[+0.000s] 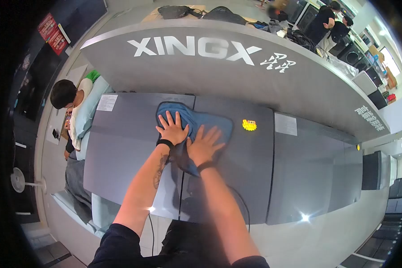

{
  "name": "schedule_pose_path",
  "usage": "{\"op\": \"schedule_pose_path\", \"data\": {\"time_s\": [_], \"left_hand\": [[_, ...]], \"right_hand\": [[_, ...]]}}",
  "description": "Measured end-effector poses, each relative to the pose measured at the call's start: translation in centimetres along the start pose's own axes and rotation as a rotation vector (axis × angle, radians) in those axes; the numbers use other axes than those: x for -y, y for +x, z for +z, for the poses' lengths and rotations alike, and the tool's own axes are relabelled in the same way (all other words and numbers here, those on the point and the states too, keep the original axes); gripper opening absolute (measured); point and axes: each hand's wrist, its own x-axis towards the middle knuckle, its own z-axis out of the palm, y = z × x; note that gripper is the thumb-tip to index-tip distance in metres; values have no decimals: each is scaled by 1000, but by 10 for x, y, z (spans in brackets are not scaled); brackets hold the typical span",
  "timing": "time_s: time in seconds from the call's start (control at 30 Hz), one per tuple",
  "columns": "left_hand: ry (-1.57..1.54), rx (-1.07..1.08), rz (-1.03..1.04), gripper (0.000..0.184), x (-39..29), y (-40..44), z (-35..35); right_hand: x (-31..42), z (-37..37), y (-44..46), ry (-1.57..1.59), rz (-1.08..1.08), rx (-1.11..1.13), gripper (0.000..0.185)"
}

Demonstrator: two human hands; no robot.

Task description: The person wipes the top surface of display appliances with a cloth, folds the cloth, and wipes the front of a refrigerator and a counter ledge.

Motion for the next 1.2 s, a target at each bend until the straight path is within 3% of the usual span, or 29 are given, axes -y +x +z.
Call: {"op": "schedule_pose_path", "data": {"time_s": [0.37,0.67,1.2], "left_hand": [[-34,-54,40,85,-9,74,-12],[17,-55,90,75,-17,107,-25],[-82,-114,130,65,-17,114,-26]], "right_hand": [[9,-34,74,-84,-117,209,76],[14,-37,113,-75,-142,202,80],[14,-45,161,13,-206,258,104]]}}
